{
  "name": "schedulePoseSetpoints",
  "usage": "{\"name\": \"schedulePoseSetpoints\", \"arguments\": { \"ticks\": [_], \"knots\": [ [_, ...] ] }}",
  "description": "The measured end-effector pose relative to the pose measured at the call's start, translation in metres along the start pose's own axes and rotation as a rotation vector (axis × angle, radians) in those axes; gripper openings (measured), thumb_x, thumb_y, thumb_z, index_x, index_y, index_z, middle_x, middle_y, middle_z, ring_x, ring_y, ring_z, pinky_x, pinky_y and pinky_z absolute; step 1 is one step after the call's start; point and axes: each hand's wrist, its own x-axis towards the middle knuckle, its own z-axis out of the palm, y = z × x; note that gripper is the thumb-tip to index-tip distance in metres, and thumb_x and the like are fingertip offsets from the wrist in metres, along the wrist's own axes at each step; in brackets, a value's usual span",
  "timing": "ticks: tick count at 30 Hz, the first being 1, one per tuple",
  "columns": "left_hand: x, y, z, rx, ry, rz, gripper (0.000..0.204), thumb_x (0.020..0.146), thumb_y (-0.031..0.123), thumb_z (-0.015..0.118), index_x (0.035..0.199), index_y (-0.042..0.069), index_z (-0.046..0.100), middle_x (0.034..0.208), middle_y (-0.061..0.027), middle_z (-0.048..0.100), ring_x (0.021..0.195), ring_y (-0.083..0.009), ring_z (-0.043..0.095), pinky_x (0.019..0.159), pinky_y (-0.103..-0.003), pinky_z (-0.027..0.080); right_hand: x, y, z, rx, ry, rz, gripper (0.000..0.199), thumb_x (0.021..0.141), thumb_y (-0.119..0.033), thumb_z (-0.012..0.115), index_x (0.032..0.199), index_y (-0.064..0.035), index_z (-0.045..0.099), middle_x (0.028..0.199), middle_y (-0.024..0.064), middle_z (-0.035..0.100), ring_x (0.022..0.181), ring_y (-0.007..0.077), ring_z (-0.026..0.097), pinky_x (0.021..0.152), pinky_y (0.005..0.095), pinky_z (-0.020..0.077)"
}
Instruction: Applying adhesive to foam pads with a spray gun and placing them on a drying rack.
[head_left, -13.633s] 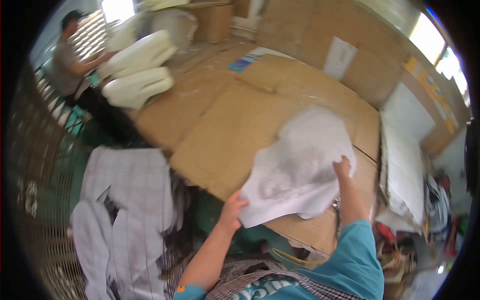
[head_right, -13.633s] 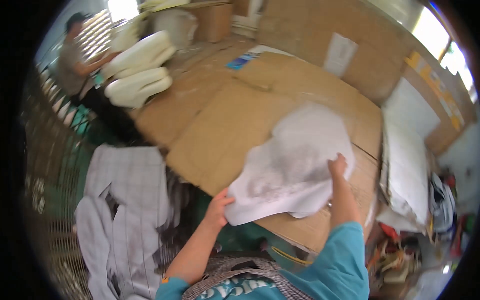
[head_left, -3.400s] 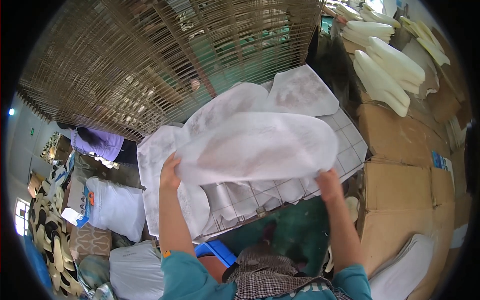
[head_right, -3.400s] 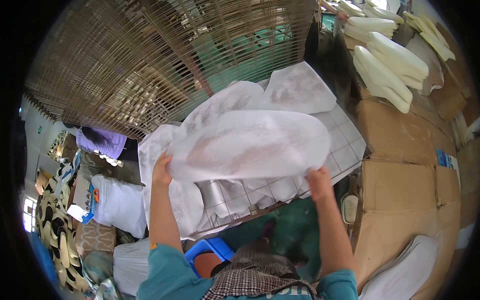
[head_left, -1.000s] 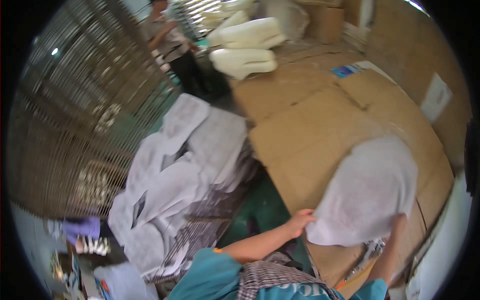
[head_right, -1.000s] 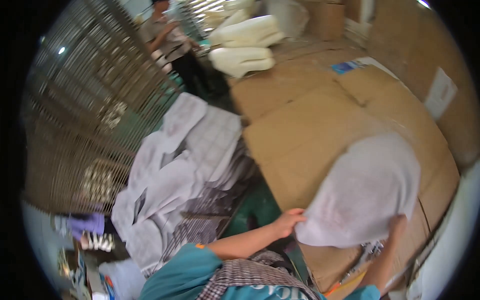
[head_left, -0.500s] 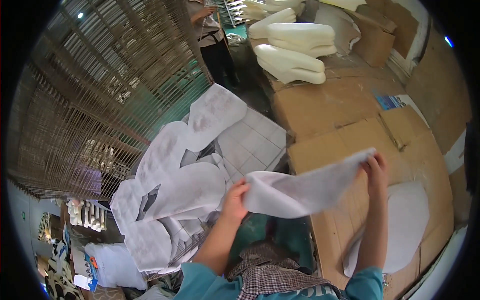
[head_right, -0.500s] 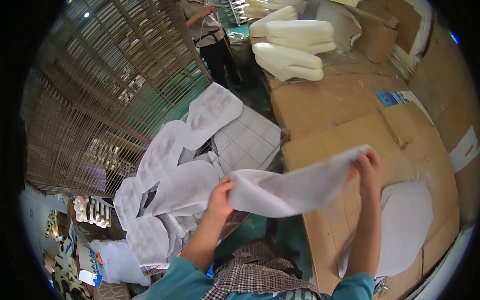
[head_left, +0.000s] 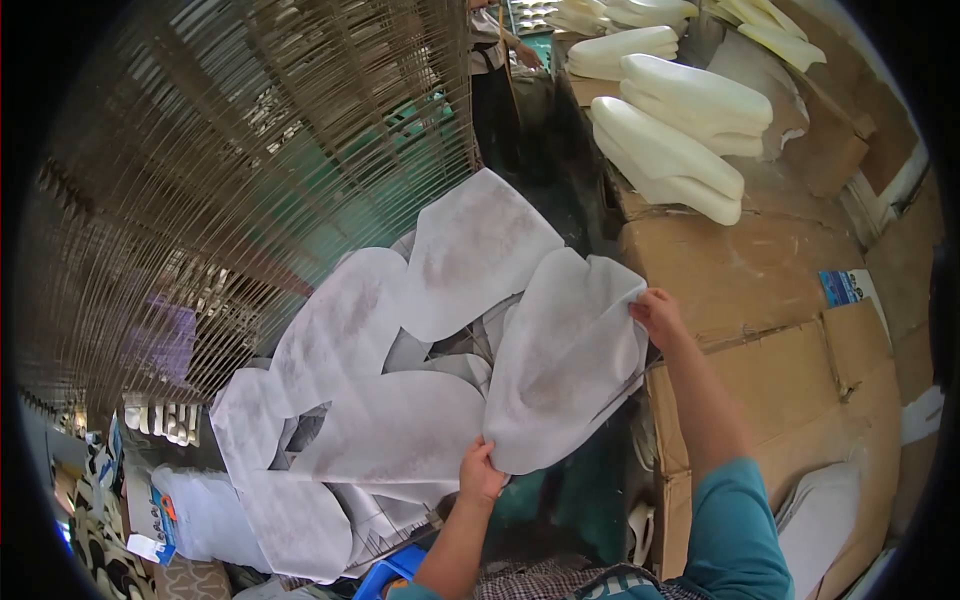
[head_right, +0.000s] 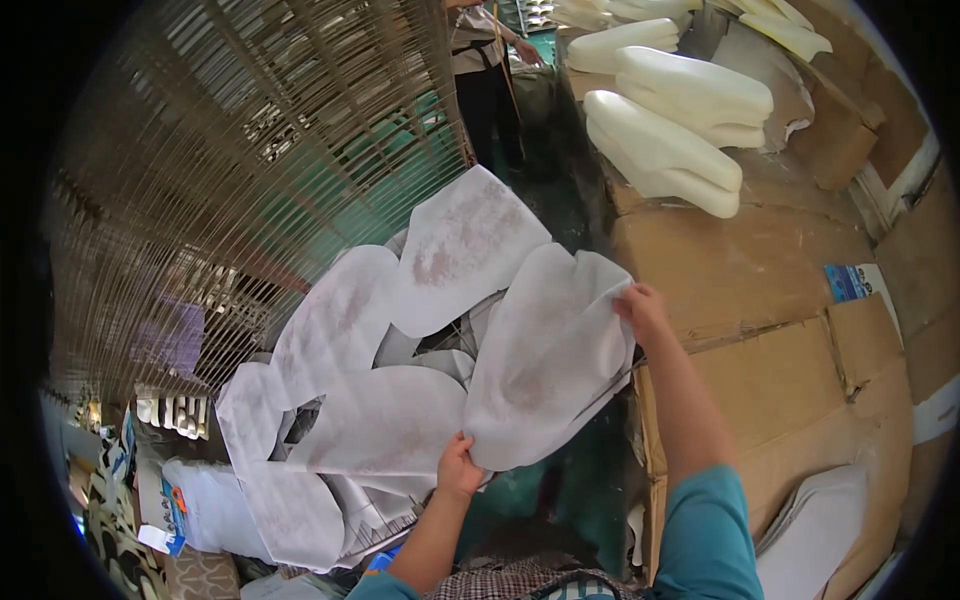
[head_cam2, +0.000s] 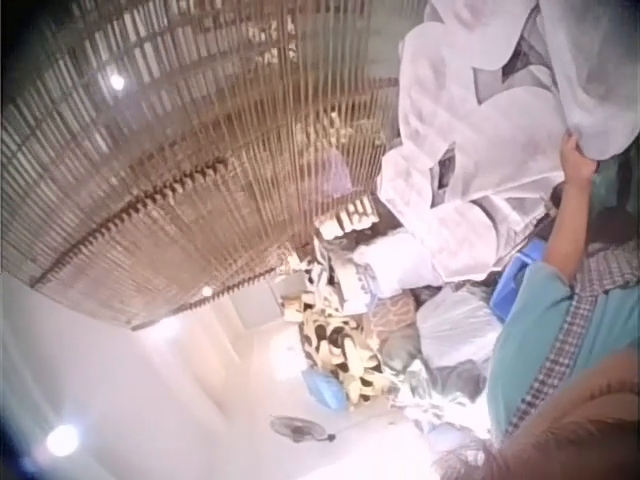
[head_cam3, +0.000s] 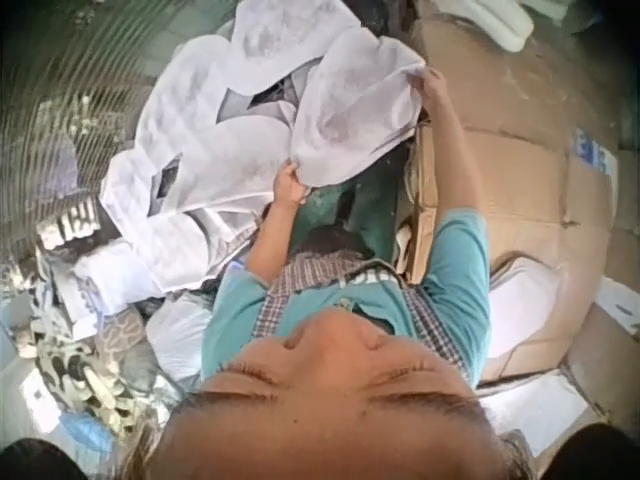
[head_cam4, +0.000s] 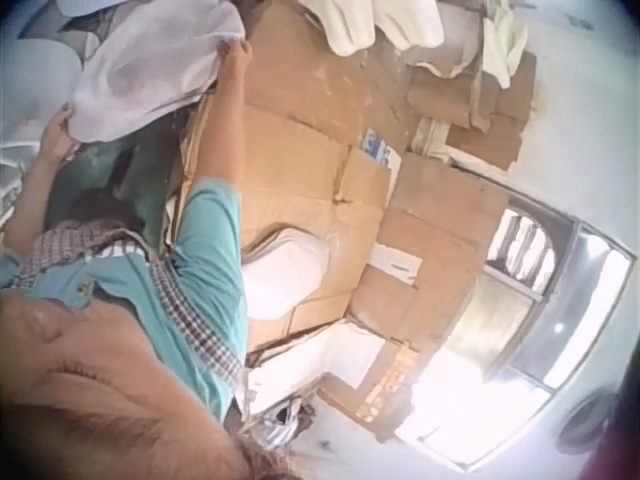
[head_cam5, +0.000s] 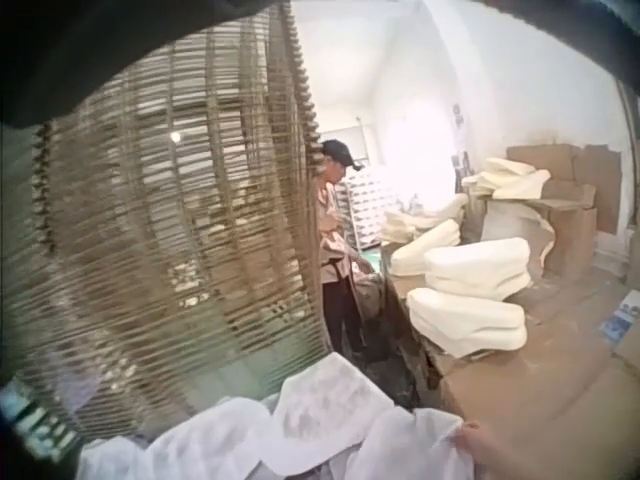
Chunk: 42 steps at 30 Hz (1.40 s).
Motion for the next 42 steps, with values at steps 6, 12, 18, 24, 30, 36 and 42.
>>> {"name": "schedulePoseSetpoints", "arguments": {
  "ticks": [6, 12, 18, 24, 30, 36, 42],
  "knots": [
    [0.013, 0.008, -0.036, -0.002, 0.122, 0.052, 0.028, 0.079, -0.001, 0.045, 0.106, -0.001, 0.049, 0.106, -0.0123, 0.055, 0.101, -0.023, 0.052, 0.091, -0.036, 0.041, 0.037, 0.036, 0.01, -0.157, 0.075, 0.041, 0.014, 0.076, -0.003, 0.052, 0.09, -0.0036, 0.051, 0.084, 0.0079, 0.055, 0.073, 0.0204, 0.058, 0.063, 0.0331, 0.0525],
    [0.002, 0.007, -0.032, 0.12, 0.161, -0.027, 0.029, 0.079, 0.001, 0.047, 0.108, 0.004, 0.046, 0.104, -0.0112, 0.056, 0.096, -0.0238, 0.054, 0.085, -0.039, 0.044, 0.029, 0.038, 0.011, -0.492, 0.133, 0.029, 0.03, 0.074, -0.004, 0.053, 0.104, -0.0005, 0.048, 0.082, 0.0084, 0.057, 0.07, 0.0177, 0.057, 0.06, 0.0312, 0.0513],
    [-0.025, -0.002, -0.026, 0.266, 0.168, -0.089, 0.034, 0.078, 0.0, 0.047, 0.112, 0.004, 0.042, 0.104, -0.0131, 0.055, 0.096, -0.0296, 0.055, 0.081, -0.043, 0.047, -0.022, 0.076, -0.019, -0.557, 0.349, -0.5, 0.045, 0.07, -0.004, 0.055, 0.114, -0.0005, 0.046, 0.096, 0.0148, 0.054, 0.078, 0.0172, 0.055, 0.066, 0.0251, 0.0459],
    [-0.052, -0.036, -0.034, 0.254, 0.242, -0.162, 0.03, 0.081, 0.003, 0.05, 0.11, 0.002, 0.041, 0.099, -0.0153, 0.055, 0.086, -0.0309, 0.058, 0.074, -0.042, 0.049, -0.149, 0.111, -0.048, -0.236, 0.082, -0.361, 0.029, 0.074, 0.005, 0.052, 0.102, -0.0033, 0.049, 0.081, 0.0019, 0.05, 0.066, 0.0097, 0.051, 0.059, 0.0221, 0.0454],
    [-0.105, -0.047, -0.039, 0.303, 0.148, -0.165, 0.031, 0.08, 0.005, 0.052, 0.109, 0.002, 0.042, 0.097, -0.0153, 0.056, 0.084, -0.0303, 0.059, 0.075, -0.04, 0.049, -0.271, 0.144, -0.071, -0.261, -0.048, -0.094, 0.019, 0.08, -0.002, 0.055, 0.098, -0.0038, 0.054, 0.078, 0.0027, 0.055, 0.062, 0.0093, 0.055, 0.053, 0.0216, 0.047],
    [-0.143, 0.043, -0.04, 0.313, 0.147, 0.155, 0.028, 0.079, 0.005, 0.053, 0.106, 0.003, 0.043, 0.094, -0.0137, 0.057, 0.082, -0.0275, 0.059, 0.073, -0.037, 0.049, -0.36, 0.189, -0.127, -0.212, -0.062, 0.012, 0.017, 0.077, -0.004, 0.058, 0.093, -0.0041, 0.054, 0.075, 0.0037, 0.055, 0.058, 0.0118, 0.055, 0.051, 0.0225, 0.0474],
    [-0.174, 0.213, -0.024, 0.085, 0.011, 0.619, 0.021, 0.078, 0.003, 0.052, 0.098, 0.005, 0.048, 0.089, -0.0137, 0.057, 0.078, -0.0292, 0.06, 0.069, -0.038, 0.052, -0.427, 0.206, -0.17, -0.377, 0.108, 0.005, 0.015, 0.076, -0.005, 0.053, 0.091, -0.0038, 0.052, 0.069, 0.0065, 0.055, 0.052, 0.0162, 0.056, 0.045, 0.0257, 0.0459]
  ]
}}
